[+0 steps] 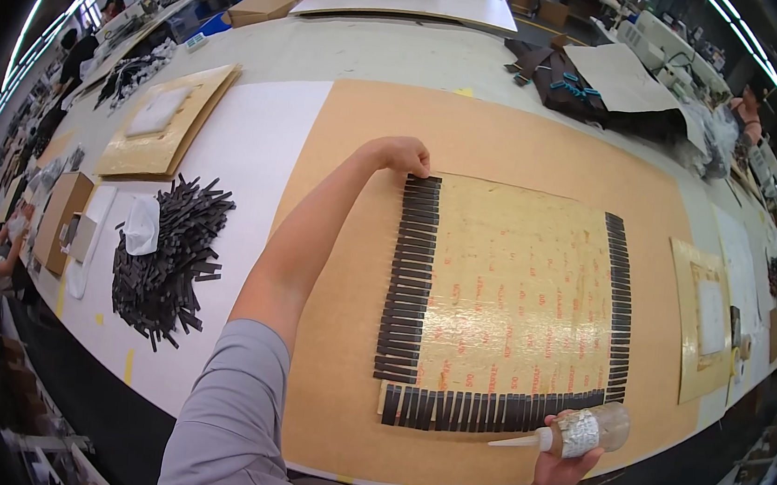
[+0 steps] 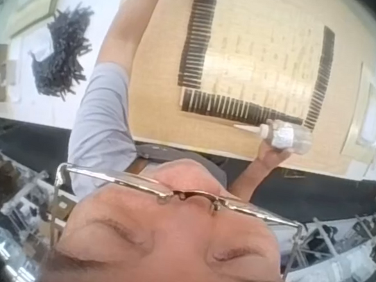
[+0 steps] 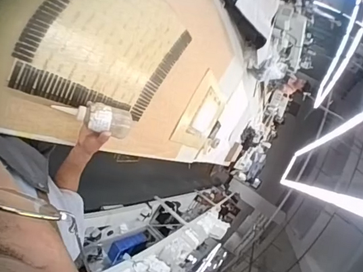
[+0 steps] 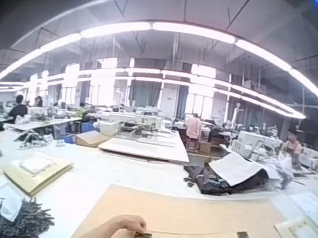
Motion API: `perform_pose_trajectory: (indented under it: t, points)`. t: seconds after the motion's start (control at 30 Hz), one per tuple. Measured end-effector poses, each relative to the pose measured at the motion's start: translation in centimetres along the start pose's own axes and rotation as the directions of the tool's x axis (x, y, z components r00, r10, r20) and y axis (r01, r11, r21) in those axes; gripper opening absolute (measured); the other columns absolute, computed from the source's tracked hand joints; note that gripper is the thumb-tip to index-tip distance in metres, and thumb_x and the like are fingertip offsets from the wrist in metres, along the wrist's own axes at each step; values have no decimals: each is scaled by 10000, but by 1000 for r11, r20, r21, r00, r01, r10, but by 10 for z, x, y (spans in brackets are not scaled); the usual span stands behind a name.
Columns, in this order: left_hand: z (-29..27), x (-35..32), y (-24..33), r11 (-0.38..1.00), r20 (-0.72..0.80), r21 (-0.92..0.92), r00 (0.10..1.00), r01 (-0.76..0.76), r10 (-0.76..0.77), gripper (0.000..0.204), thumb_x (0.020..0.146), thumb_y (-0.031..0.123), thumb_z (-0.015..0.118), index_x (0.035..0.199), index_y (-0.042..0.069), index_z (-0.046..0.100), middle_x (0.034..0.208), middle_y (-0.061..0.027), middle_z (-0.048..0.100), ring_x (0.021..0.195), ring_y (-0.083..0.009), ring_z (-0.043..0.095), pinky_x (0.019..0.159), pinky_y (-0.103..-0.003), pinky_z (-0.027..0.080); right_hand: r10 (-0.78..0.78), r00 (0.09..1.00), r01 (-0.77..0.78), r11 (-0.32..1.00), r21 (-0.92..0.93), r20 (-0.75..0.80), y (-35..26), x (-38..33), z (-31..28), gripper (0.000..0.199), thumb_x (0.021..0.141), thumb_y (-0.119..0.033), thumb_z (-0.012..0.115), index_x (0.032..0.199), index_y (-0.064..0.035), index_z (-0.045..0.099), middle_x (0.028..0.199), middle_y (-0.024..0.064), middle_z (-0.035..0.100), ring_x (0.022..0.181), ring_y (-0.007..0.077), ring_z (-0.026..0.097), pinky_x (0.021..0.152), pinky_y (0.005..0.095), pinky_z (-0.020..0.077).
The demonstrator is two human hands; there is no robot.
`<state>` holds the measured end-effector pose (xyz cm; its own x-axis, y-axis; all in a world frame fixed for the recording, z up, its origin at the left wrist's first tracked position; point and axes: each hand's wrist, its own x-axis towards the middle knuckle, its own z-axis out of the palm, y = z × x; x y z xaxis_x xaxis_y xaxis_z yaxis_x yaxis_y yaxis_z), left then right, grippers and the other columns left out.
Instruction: The worker applies adhesive to small black leather strips and carefully positions them along the border of a larger material sheet on a workbench.
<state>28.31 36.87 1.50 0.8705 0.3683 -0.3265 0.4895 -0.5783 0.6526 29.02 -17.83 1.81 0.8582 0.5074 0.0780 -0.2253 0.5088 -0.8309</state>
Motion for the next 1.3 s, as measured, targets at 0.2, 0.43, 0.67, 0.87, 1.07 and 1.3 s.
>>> perform_pose_trajectory:
  t: [0.2, 0.43, 0.67, 0.87, 1.07, 1.3]
  points:
    - [5, 1, -4, 1000, -17, -19, 1000, -22, 22, 126, 750, 174, 635, 800, 59, 628, 786, -43, 603, 733, -151, 539, 678, -313, 433, -11, 994, 7, 999, 34, 112, -3, -2, 1, 660, 842, -545, 496, 1262, -47, 392, 1113, 127, 534, 1023, 260, 522, 862, 418, 462]
    - [-43, -104, -11, 983, -474, 24, 863, -184, 173, 148, 807, 162, 584, 795, 15, 598, 681, -20, 561, 630, -117, 505, 577, -269, 419, 32, 984, -42, 998, 56, 175, 1, -2, -4, 681, 839, -542, 505, 1264, -25, 379, 1124, 152, 519, 1031, 263, 517, 870, 402, 455]
    - [-36, -282, -70, 966, -476, 172, 875, 194, -91, 138, 744, 121, 608, 788, -8, 622, 709, -96, 621, 654, -192, 578, 605, -309, 454, 74, 954, -118, 984, 134, 292, -3, -11, -17, 735, 837, -503, 535, 1337, -28, 280, 1200, 176, 464, 1119, 279, 465, 997, 395, 379]
    - [21, -365, -144, 864, -415, 152, 824, 480, -385, 130, 640, 29, 599, 767, 35, 624, 752, -121, 638, 722, -273, 616, 652, -360, 480, 107, 908, -196, 963, 185, 404, 9, -24, 18, 729, 842, -503, 527, 1337, -27, 281, 1201, 164, 465, 1126, 282, 457, 1004, 393, 365]
    - [48, -373, -153, 827, -468, 237, 805, 511, -364, 108, 640, 52, 597, 744, 44, 621, 782, -124, 637, 773, -284, 615, 665, -370, 480, 96, 922, -147, 983, 108, 376, -4, -41, 30, 728, 841, -519, 516, 1323, -20, 296, 1163, 151, 494, 1089, 279, 489, 980, 385, 391]
    - [66, -387, -131, 966, -618, -129, 744, 222, -254, 146, 697, 68, 591, 820, 1, 633, 715, -117, 620, 704, -221, 604, 632, -313, 472, 87, 960, -114, 989, 90, 267, -1, -46, 30, 693, 855, -507, 504, 1323, -36, 307, 1160, 150, 513, 1059, 296, 525, 927, 374, 446]
